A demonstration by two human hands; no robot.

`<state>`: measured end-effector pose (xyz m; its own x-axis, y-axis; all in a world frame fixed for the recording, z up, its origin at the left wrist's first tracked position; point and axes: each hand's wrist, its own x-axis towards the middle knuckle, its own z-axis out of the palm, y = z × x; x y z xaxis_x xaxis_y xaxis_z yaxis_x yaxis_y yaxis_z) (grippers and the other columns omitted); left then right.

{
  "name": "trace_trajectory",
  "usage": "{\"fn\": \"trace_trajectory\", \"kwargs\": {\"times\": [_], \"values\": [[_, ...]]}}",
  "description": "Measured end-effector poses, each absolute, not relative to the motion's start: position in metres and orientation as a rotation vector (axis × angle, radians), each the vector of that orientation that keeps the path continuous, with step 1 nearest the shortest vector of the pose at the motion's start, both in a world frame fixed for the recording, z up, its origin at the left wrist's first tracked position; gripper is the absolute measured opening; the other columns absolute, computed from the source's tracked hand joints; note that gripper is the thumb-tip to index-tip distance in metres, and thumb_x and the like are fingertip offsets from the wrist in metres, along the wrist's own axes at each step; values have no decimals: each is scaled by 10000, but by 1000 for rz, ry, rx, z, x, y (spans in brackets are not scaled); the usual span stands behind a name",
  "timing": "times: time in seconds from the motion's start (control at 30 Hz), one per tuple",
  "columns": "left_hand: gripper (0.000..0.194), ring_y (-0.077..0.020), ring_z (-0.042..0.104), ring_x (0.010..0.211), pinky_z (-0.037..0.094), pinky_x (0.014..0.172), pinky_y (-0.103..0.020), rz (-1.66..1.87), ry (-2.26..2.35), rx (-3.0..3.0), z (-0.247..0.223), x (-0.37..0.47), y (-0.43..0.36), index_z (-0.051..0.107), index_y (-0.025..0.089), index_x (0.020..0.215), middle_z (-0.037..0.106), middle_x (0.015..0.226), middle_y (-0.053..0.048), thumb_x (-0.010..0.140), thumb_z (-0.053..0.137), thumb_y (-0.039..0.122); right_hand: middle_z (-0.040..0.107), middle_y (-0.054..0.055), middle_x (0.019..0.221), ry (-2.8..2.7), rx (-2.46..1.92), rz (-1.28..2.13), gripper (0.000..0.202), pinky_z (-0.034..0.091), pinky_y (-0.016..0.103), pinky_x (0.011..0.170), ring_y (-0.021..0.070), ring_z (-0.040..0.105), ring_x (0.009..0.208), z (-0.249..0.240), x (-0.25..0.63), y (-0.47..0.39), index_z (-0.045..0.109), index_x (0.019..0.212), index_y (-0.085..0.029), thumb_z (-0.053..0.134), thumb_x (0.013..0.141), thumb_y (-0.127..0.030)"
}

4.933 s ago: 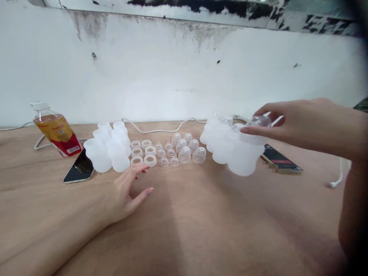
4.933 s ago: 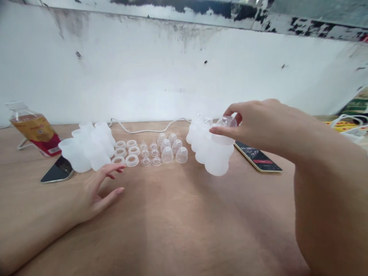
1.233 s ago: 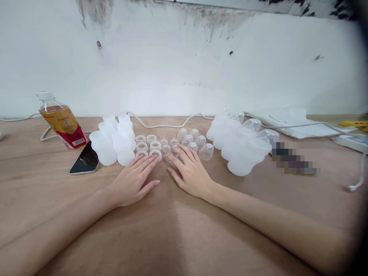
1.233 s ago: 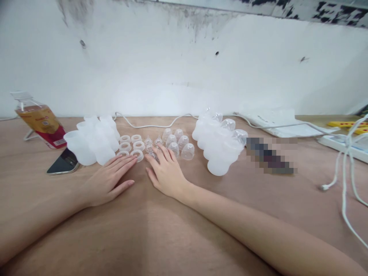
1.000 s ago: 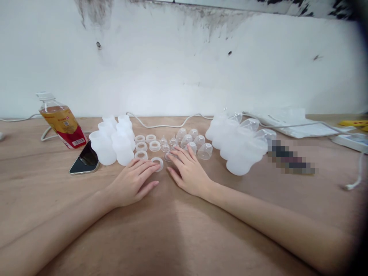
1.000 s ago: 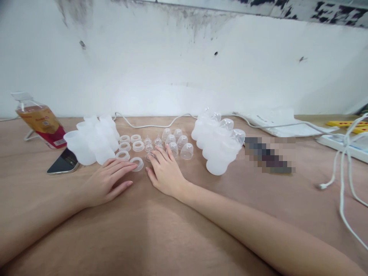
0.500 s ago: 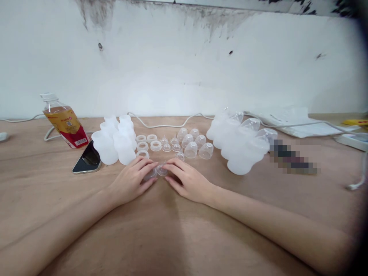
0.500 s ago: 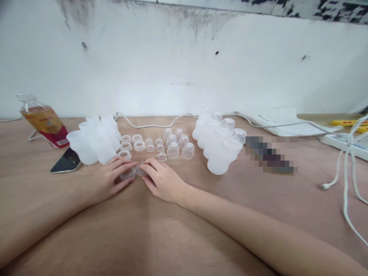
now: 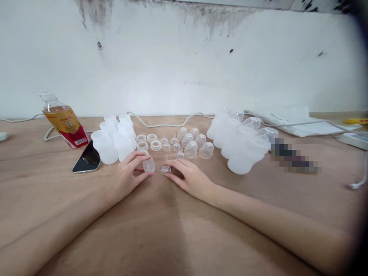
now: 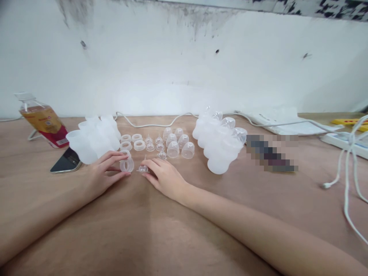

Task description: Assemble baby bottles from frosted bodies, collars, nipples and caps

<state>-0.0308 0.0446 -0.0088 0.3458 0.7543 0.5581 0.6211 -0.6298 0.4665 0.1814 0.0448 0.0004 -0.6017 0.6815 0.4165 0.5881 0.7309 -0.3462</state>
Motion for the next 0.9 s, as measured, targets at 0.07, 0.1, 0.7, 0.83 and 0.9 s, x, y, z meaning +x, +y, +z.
{"fn": "trace_trajectory", "kwargs": {"times": [0.07, 0.1, 0.7, 0.83, 0.9], "values": [[257, -131, 613, 823, 568, 681, -258, 1146, 1189, 2415, -11, -31, 45, 524, 189, 998, 498, 1049, -44, 777, 546, 317, 617, 48, 925, -2378, -960, 205, 204, 449, 281, 766, 145, 560, 850, 0, 182, 45, 542, 1016, -164, 448, 839, -205], [243, -150, 599, 885, 567, 700, -271, 1128, 1162, 2422, -11, -31, 45, 523, 184, 982, 505, 1062, -50, 776, 545, 312, 621, 46, 893, -2376, -957, 187, 197, 451, 273, 747, 141, 564, 827, 0, 182, 46, 558, 998, -163, 446, 841, -202], [343, -168, 549, 967, 484, 821, -283, 1052, 1235, 2612, -17, -32, 48, 463, 191, 1068, 523, 1072, -48, 750, 580, 242, 662, 25, 805, -2273, -940, 226, 205, 470, 254, 683, 134, 595, 729, -1, 184, 48, 627, 977, -188, 502, 816, -209], [327, -152, 547, 946, 483, 801, -246, 1114, 1226, 2675, -11, -27, 48, 479, 179, 1043, 541, 1036, -46, 741, 596, 230, 673, 12, 856, -2125, -938, 326, 230, 469, 222, 685, 112, 613, 724, 3, 183, 43, 604, 1017, -191, 465, 833, -190], [330, -147, 549, 937, 482, 802, -245, 1150, 1190, 2674, -9, -23, 47, 475, 183, 1050, 545, 1024, -42, 746, 593, 228, 675, 4, 878, -2131, -918, 376, 215, 467, 215, 675, 107, 618, 714, 3, 180, 40, 599, 999, -203, 465, 832, -200]]}}
